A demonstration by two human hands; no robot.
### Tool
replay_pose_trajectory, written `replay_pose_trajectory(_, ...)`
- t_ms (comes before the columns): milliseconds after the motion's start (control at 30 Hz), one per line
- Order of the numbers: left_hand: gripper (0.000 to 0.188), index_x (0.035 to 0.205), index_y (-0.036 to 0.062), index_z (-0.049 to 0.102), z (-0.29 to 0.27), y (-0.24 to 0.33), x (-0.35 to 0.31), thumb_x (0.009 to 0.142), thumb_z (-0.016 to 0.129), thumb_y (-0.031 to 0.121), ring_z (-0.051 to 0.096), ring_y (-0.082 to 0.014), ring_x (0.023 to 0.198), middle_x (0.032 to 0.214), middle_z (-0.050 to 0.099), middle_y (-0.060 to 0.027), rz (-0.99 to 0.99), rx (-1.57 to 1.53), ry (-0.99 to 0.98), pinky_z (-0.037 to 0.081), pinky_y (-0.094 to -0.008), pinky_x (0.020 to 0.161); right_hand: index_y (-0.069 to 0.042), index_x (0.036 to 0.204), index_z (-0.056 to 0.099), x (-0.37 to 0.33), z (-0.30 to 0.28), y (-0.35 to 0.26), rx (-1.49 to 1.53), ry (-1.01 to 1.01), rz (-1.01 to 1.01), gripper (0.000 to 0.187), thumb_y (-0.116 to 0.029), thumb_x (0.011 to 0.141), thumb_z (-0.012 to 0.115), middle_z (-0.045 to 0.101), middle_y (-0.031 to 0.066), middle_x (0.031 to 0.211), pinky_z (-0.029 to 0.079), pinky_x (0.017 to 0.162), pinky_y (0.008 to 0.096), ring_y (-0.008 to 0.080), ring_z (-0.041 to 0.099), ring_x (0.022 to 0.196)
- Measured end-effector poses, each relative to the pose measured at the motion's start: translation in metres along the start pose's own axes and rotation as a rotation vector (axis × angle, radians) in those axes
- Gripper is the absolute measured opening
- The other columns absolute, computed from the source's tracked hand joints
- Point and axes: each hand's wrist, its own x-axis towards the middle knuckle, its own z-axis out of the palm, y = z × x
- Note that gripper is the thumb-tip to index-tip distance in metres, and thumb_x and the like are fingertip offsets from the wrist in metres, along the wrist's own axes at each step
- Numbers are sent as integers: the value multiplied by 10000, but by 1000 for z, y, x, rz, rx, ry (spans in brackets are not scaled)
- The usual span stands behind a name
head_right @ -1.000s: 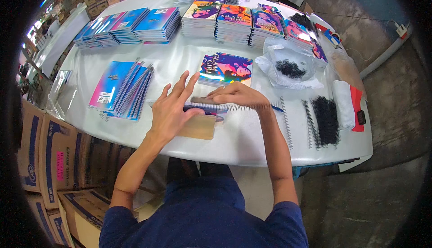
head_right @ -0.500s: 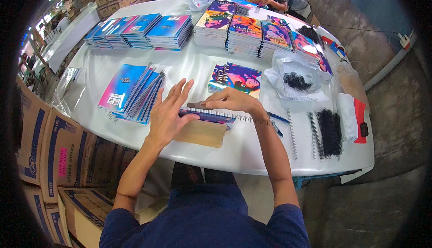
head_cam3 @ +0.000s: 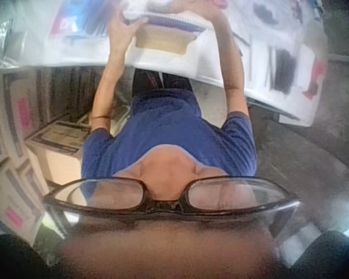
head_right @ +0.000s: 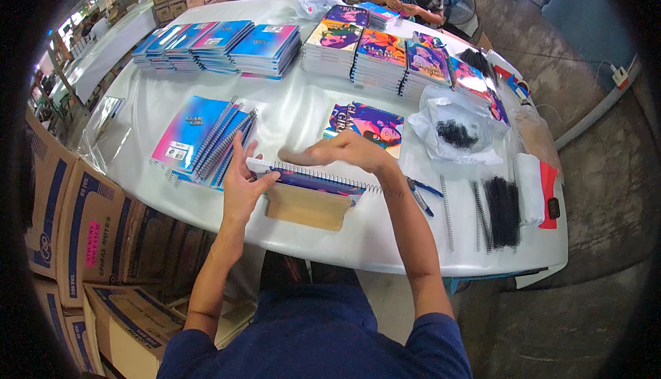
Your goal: The person is assembling spiral notebooks by hand. They insert metal spiral coils into the pre-punched paper stacks, use pliers to cut and crimp the ends of the wire, and stack the finished notebooks on a table.
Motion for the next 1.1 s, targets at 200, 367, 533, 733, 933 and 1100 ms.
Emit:
replay_pose_trajectory(200, 918, 1512, 68, 248, 4, -4, -3, 757, 764, -8, 465, -238, 1273, 1470, 405, -198, -54, -140, -3, 452, -305, 952, 65, 1098, 674, 5, 7, -10, 81, -37, 26, 432, -315, 891, 664, 692, 162, 1080, 476, 941, 355, 231, 633, 1041)
replay_pose_trajectory(367, 881, 1522, 86, 227, 5, -8, -5, 800, 712, -51, 473, -214, 1249, 1492, 341, -249, -53, -215, -33, 435, -309, 978, 58, 1116, 668, 6, 10, -11, 130, -60, 34, 463, -342, 881, 675, 685, 162, 1101, 453, 960, 347, 245, 624, 1063)
replay_pose_trajectory(533, 875, 1522, 71, 216, 5, -12, -4, 808, 707, -48, 485, -193, 1221, 1514, 300, -247, 4, -261, -13, 429, -306, 977, 31, 1080, 695, 1, 6, -13, 567, -104, -57, 438, -357, 876, 681, 685, 136, 1125, 439, 942, 319, 209, 611, 1060)
replay_pose_trajectory(733, 891, 1521, 57, 209, 5, -5, -3, 811, 747, 37, 491, -220, 1228, 1524, 289, -232, -40, -265, 8, 392, -341, 1025, 0, 1141, 682, 10, 10, -2, 171, 16, 90, 434, -362, 905, 649, 710, 86, 976, 468, 847, 297, 143, 611, 921)
replay_pose_trajectory(933, 666, 1386, -10, 467, -20, -11, 20, 898, 658, 400, 496, -207, 1253, 1418, 479, -168, -197, -207, -454, 391, -351, 1039, -13, 1154, 677, -11, 17, -5, -44, 318, 173, 427, -366, 919, 635, 700, 75, 1033, 452, 871, 289, 142, 597, 943)
replay_pose_trajectory(1100, 541, 1307, -4, 560, -16, 40, 52, 977, 517, 422, 553, -241, 1201, 1324, 578, -121, -48, 48, -283, 367, -355, 1067, -68, 1190, 654, -64, 32, 46, -576, 570, 39, 490, -245, 744, 755, 592, 183, 1222, 434, 968, 366, 353, 550, 1156)
